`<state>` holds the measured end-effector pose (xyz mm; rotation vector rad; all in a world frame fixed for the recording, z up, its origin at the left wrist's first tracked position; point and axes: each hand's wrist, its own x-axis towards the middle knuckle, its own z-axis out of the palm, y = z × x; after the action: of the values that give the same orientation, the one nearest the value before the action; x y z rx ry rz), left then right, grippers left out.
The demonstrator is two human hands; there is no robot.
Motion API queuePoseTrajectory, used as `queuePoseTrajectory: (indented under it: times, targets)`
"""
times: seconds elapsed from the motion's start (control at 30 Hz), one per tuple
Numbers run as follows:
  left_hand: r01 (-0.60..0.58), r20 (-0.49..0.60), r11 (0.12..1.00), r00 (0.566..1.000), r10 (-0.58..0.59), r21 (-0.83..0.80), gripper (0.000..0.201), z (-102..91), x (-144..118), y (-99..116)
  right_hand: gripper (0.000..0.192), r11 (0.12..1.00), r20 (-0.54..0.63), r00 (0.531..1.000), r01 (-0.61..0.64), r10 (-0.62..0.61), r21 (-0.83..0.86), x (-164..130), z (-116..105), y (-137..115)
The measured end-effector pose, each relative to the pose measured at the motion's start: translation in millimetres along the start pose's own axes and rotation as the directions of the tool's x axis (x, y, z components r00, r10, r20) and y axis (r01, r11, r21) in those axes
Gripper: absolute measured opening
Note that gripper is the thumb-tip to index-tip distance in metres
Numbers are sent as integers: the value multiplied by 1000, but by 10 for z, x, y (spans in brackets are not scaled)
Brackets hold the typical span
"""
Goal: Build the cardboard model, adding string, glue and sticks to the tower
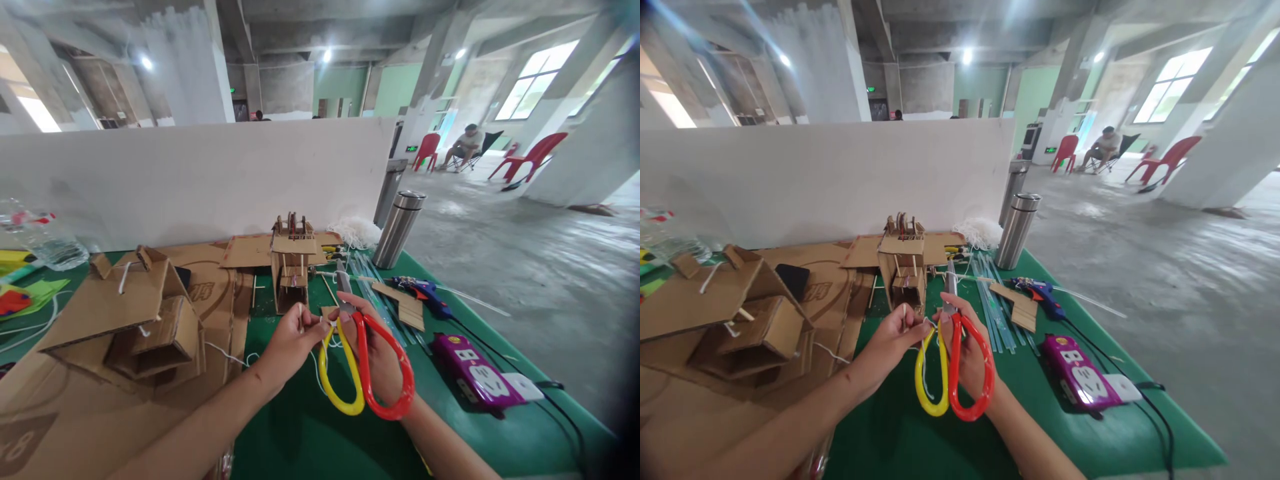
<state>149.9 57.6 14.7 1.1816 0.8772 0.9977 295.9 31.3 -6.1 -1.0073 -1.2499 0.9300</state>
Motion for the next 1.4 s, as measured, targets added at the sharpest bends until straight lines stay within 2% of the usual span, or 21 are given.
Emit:
queuePoseTrajectory:
  times: [0.17, 0.3, 0.47, 0.6, 0.73, 0.87, 0.97, 1.2, 1.3, 1.4]
  targets:
    - [-67, -8, 998, 998, 67, 12, 52, 43, 132, 2, 29, 993, -11, 1000, 1, -2, -119, -23, 5, -17]
    - [-125, -34, 991, 991, 126, 50, 50, 107, 223, -34, 24, 983, -9, 998, 54, -56, -176, -16, 19, -1]
    - [-141, -74, 956, 984, 164, 256, 38, 28, 284, -165, 27, 992, -44, 999, -5, 0, -125, -45, -12, 17]
    - [-72, -55, 852, 991, 118, 519, 30, -175, 266, -218, 29, 996, -13, 997, -69, 70, 59, -43, -52, 50]
    - [-18, -27, 710, 998, 52, 703, 27, -289, 147, -134, 27, 949, -32, 990, -121, 136, 292, 17, -105, 60]
    - [-77, -21, 635, 989, 144, 769, 25, -228, 42, -1, 29, 833, 24, 967, -232, 255, 502, -1, -266, -77]
    - [-136, 9, 661, 981, 192, 738, 24, -141, 91, 19, 29, 772, 50, 955, -265, 291, 577, -103, -412, -241]
    - [-206, 115, 854, 978, 172, 477, 33, 111, 425, -120, 34, 722, 43, 895, -386, 444, 575, -327, -505, -439]
    - [-220, 94, 864, 975, 200, 454, 33, 155, 489, -131, 37, 737, 42, 890, -402, 454, 543, -384, -607, -448]
    - [-226, 53, 825, 971, 233, 518, 30, 105, 505, -138, 34, 738, 96, 878, -449, 468, 504, -500, -832, -423]
